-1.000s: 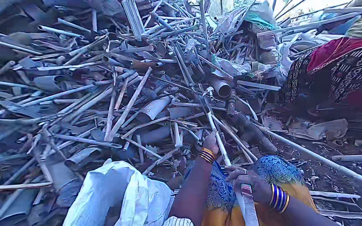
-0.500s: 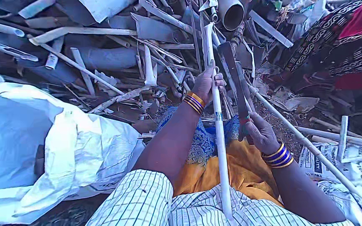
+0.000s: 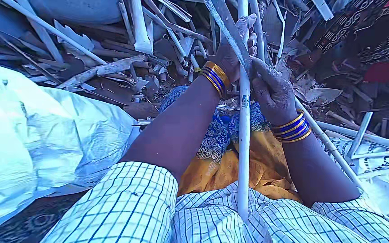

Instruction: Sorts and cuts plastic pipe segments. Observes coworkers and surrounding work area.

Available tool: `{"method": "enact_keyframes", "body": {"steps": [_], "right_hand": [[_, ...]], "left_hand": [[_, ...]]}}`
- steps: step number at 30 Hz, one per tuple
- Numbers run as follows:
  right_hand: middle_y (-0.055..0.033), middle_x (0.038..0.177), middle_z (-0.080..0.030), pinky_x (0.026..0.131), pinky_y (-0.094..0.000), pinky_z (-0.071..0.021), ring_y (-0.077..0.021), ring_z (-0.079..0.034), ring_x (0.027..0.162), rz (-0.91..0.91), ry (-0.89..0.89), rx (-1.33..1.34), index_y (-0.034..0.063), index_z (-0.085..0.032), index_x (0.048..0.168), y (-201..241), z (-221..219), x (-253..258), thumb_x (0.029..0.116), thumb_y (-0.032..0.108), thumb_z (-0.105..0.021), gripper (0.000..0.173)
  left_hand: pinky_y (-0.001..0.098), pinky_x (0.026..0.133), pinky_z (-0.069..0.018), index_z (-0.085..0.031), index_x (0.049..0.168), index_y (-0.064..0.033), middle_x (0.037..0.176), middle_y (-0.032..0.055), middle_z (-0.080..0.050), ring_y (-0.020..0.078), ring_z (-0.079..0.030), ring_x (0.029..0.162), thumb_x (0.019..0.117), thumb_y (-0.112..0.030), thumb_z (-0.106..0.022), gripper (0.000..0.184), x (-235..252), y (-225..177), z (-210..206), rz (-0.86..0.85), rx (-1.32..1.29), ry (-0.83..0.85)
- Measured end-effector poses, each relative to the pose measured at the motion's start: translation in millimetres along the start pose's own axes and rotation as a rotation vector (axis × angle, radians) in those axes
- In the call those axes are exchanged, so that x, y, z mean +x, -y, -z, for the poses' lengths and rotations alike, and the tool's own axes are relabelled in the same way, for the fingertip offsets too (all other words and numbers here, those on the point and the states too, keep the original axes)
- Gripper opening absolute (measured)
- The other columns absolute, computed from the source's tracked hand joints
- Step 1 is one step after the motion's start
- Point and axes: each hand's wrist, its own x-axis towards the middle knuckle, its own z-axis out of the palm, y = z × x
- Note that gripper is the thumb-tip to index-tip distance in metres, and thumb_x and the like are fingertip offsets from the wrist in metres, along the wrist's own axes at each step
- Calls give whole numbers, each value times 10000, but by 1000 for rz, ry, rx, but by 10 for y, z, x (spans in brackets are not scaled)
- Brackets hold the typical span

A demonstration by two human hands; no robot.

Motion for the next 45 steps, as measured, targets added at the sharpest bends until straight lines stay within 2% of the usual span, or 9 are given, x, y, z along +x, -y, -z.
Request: {"method": "enact_keyframes", "body": {"steps": [7,10,16,24,30,32,35,40,45], "right_hand": [[-159,1214,-713,867,-156,-521,25,-657,952,6,-17,138,-85,-602,1358,73,-52,-171,1020,56,-457,393],[-149,1028,-733,776,-162,-522,4,-639,814,-4,-25,90,-100,-609,1340,164,-87,-411,1022,66,-463,387],[-145,1071,-742,785,-186,-528,-21,-656,836,29,-45,55,-50,-647,1328,168,-43,-178,1004,45,-483,375],[-163,909,-736,651,-330,-532,-193,-675,756,123,-3,-64,21,-713,1281,366,-26,-408,1007,110,-489,365],[-169,992,-742,745,-270,-547,-128,-674,804,49,-91,-53,-38,-650,1338,285,-67,-274,1014,54,-488,374],[-160,951,-740,721,-255,-541,-108,-663,772,44,-85,-51,-44,-652,1329,284,-31,-324,1009,50,-493,369],[-161,952,-735,725,-237,-538,-89,-655,773,38,-96,-28,-57,-658,1312,268,-25,-322,1011,61,-498,361],[-100,853,-702,612,-202,-526,-32,-591,646,5,-136,68,-65,-661,1290,310,-99,-213,1020,105,-489,362],[-153,951,-744,792,-182,-538,-43,-670,828,70,-51,53,-54,-700,1234,286,-152,-276,1040,159,-473,367]], "left_hand": [[176,387,-404,-412,791,-182,532,-53,-407,48,-419,402,1134,-286,-267,386,-78,-50,-30,13,1,66],[183,393,-417,-426,803,-174,541,-47,-426,56,-434,408,1131,-264,-263,377,-156,-3,28,-5,-32,75],[182,390,-397,-401,752,-186,501,-54,-376,54,-387,380,1130,-260,-245,416,-158,112,-82,21,-95,56],[185,402,-444,-428,711,-147,496,-20,-431,67,-429,379,1122,-279,-184,496,-163,19,-8,-36,-422,250],[247,562,-492,-569,886,27,692,75,-557,130,-534,565,1017,-423,-382,504,477,279,658,106,-830,756],[257,570,-508,-578,892,17,693,79,-574,138,-554,564,1039,-371,-369,464,369,301,524,85,-801,747],[202,407,-470,-474,705,-116,523,5,-506,79,-499,400,1105,-304,-207,516,-143,126,-5,63,-632,428],[195,439,-484,-539,736,-155,547,-38,-528,58,-523,433,1106,-294,-201,520,-126,71,43,15,-531,459],[188,456,-491,-539,757,-181,557,-59,-530,50,-529,442,1108,-292,-212,493,-132,13,113,-30,-540,447]]}}
